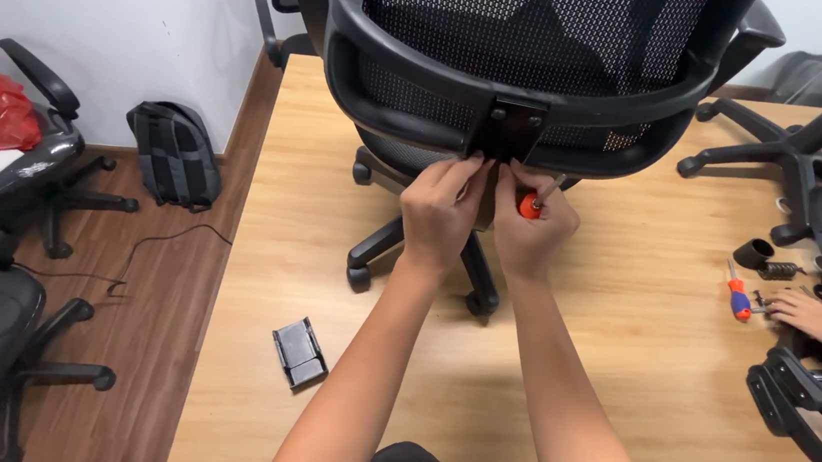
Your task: The person uses a screwdriver to drive screws and fasten the backrest of an office chair to its mounting bracket, working on several screws in turn. They then fit a black plastic cover over the bracket, press the seat down, and adjust the assembled chair on the table.
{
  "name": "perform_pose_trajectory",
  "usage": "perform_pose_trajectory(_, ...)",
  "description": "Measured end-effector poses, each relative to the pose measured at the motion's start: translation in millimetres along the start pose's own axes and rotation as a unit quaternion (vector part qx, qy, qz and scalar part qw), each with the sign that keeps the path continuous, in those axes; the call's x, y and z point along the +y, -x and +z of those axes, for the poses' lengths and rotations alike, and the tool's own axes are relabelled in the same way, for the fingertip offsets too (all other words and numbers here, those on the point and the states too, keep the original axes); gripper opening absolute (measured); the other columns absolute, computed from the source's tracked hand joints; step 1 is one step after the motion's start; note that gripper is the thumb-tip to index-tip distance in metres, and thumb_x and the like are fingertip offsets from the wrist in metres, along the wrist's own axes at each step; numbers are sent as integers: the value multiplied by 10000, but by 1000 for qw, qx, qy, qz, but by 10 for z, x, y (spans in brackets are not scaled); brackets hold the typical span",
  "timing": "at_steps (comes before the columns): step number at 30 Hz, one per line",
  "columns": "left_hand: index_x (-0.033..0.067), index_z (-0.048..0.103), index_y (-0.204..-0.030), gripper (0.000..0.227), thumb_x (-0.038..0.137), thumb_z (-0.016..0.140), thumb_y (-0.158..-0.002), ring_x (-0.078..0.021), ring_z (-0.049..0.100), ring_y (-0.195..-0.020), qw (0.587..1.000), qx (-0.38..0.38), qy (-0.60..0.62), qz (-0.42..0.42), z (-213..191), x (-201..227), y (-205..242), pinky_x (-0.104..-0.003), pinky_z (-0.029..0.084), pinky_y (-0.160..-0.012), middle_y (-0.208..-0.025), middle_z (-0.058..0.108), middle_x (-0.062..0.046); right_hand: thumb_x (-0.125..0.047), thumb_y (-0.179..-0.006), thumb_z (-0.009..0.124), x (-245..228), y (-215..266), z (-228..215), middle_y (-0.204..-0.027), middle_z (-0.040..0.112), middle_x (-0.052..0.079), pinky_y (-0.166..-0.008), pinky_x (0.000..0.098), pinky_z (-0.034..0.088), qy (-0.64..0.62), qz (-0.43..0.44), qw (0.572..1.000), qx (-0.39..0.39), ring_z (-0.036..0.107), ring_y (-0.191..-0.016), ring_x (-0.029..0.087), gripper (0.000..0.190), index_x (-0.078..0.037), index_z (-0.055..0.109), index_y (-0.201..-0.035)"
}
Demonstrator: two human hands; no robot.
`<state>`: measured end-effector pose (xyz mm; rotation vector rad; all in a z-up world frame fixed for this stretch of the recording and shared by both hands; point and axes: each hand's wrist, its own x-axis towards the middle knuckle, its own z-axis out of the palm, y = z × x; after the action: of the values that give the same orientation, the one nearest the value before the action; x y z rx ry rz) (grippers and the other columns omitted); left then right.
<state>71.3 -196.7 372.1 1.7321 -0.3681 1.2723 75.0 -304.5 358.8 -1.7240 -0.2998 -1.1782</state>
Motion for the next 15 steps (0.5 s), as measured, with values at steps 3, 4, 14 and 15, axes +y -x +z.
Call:
perform_pose_trajectory(3, 22, 743, -965, 118, -2, 806, -869, -251, 708, -821, 999, 12, -14, 32, 24, -38, 18, -335, 592, -731, -888, 717, -111, -7, -890, 810, -29, -21, 1, -902, 767, 104, -687, 216, 525, 6, 0, 1000, 5, 652, -746, 85, 135, 35, 754, -1005)
perform_pose_trajectory(4, 22, 743, -965, 118, -2, 806, -869, -251, 708, -821, 999, 11, -13, 32, 10, -30, 11, -335, 592, -731, -888, 717, -111, -7, -890, 810, -22, -18, 0, -902, 767, 104, -687, 216, 525, 7, 1, 1000, 6, 652, -746, 85, 135, 35, 754, -1005)
perform_pose_trajectory(14, 42, 772, -1050, 197, -17, 794, -863, -218, 702, -831, 999, -15, 18, 29, -16, -21, -7, -305, 609, -751, -986, 692, -91, 4, -899, 836, -21, -100, -20, -849, 737, 135, -632, 263, 525, 84, -100, 991, 5, 692, -700, 165, 140, 56, 707, -885)
perform_pose_trajectory(15, 41, 767, -1048, 183, 4, 805, -873, -213, 707, -814, 999, -13, 30, 21, -14, -20, -7, -296, 610, -735, -985, 692, -96, -1, -901, 843, -21, -104, -23, -849, 727, 141, -638, 271, 530, 91, -123, 988, -1, 706, -712, 185, 166, 55, 691, -861)
